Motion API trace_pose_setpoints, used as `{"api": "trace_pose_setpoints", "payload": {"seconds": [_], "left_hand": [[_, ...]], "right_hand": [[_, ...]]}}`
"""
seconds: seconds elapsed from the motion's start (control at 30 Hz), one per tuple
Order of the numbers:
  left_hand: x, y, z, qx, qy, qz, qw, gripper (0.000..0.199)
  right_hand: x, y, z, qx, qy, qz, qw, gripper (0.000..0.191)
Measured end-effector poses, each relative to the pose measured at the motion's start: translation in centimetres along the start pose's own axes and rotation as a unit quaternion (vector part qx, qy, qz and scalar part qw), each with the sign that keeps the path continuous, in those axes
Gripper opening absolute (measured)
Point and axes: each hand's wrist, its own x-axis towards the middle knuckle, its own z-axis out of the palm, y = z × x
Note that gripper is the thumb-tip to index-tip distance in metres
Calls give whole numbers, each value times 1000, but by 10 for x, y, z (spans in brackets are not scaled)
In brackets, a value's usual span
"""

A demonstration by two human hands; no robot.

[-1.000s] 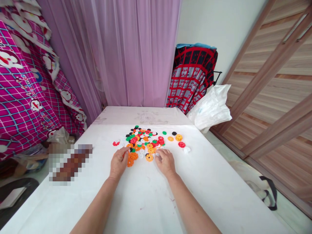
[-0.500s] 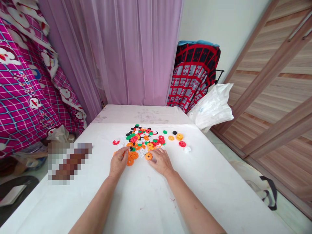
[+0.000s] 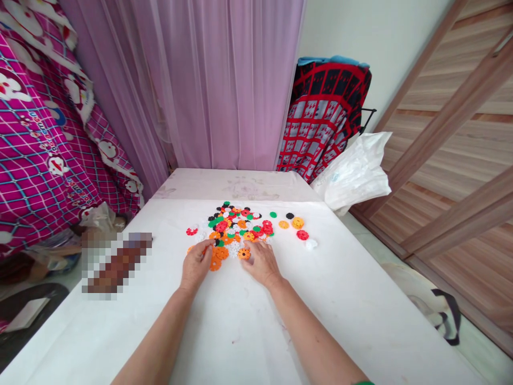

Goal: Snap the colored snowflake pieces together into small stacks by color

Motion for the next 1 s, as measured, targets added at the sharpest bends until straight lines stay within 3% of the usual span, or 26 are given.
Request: {"api": "trace_pose_setpoints", "payload": {"seconds": [0.63,1.0], "left_hand": [[0,4,-2,4,-6,-19,1000,34],[0,5,-2,-3,-5,-22,1000,33]], "right_hand": [[-5,-13,5,-64,33,91,993,54],[-6,-13,7,-79,28,101,991,35]]}}
